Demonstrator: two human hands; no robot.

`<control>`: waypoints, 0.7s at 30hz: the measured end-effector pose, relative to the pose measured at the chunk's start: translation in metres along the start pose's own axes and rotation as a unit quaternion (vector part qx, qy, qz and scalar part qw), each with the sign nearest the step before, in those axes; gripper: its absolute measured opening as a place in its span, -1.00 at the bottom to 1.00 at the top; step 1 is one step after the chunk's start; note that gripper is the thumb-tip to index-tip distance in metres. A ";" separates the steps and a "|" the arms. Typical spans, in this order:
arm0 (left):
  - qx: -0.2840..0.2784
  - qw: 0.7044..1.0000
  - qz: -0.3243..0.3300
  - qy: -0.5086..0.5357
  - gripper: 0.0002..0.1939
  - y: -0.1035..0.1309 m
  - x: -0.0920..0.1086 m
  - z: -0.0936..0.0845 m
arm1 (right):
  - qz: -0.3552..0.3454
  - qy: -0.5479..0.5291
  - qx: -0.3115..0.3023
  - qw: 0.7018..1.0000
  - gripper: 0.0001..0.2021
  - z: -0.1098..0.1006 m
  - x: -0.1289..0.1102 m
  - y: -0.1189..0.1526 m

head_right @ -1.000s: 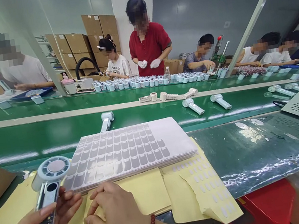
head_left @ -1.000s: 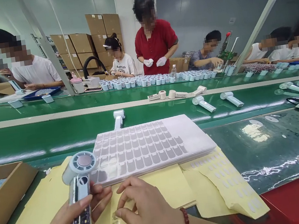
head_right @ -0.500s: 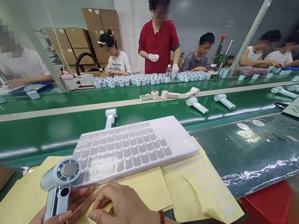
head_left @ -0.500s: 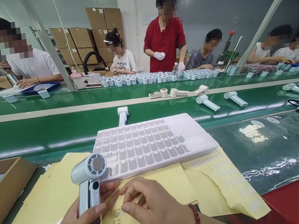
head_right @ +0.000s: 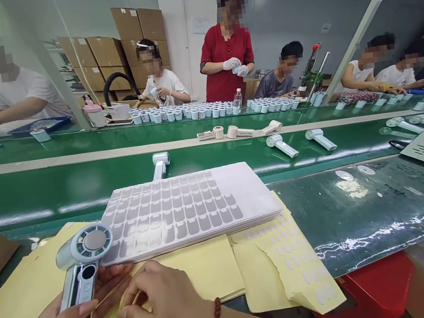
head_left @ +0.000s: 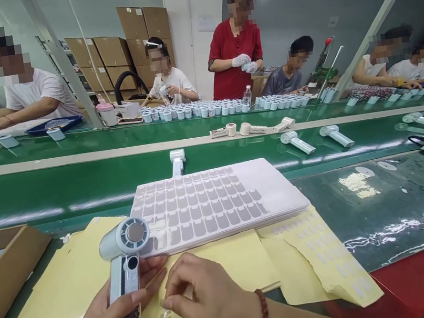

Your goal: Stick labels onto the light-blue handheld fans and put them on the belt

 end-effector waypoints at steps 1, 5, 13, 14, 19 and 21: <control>-0.004 1.000 0.005 -0.023 -0.48 0.000 0.001 0.000 | -0.003 -0.021 0.002 1.000 -0.91 -0.004 0.000 0.002; -0.027 0.998 0.006 -0.060 -0.47 -0.006 0.001 -0.004 | 0.000 -0.062 0.040 0.997 -0.94 -0.014 -0.001 0.007; -0.023 0.997 0.016 -0.069 -0.38 -0.012 -0.001 -0.005 | -0.024 0.089 -0.002 0.996 -0.96 0.012 0.007 -0.008; -0.022 0.997 0.014 -0.070 -0.36 -0.011 -0.001 -0.004 | -0.030 0.087 -0.002 0.996 -0.96 0.013 0.008 -0.008; -0.016 0.995 0.011 -0.098 -0.35 -0.011 -0.001 -0.008 | -0.057 0.001 0.017 0.998 -0.91 0.003 0.007 0.005; -0.022 0.995 0.006 -0.096 -0.39 -0.016 -0.001 -0.012 | -0.062 -0.084 0.063 0.993 -0.91 -0.007 0.002 0.009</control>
Point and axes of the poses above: each hand's wrist, its own y-axis away from the middle knuckle, its own z-axis out of the palm, x = y × z, the point moved 1 cm from there along -y, towards the middle knuckle, and after that the axes turned 15 degrees about -z, right-handed, at the moved point
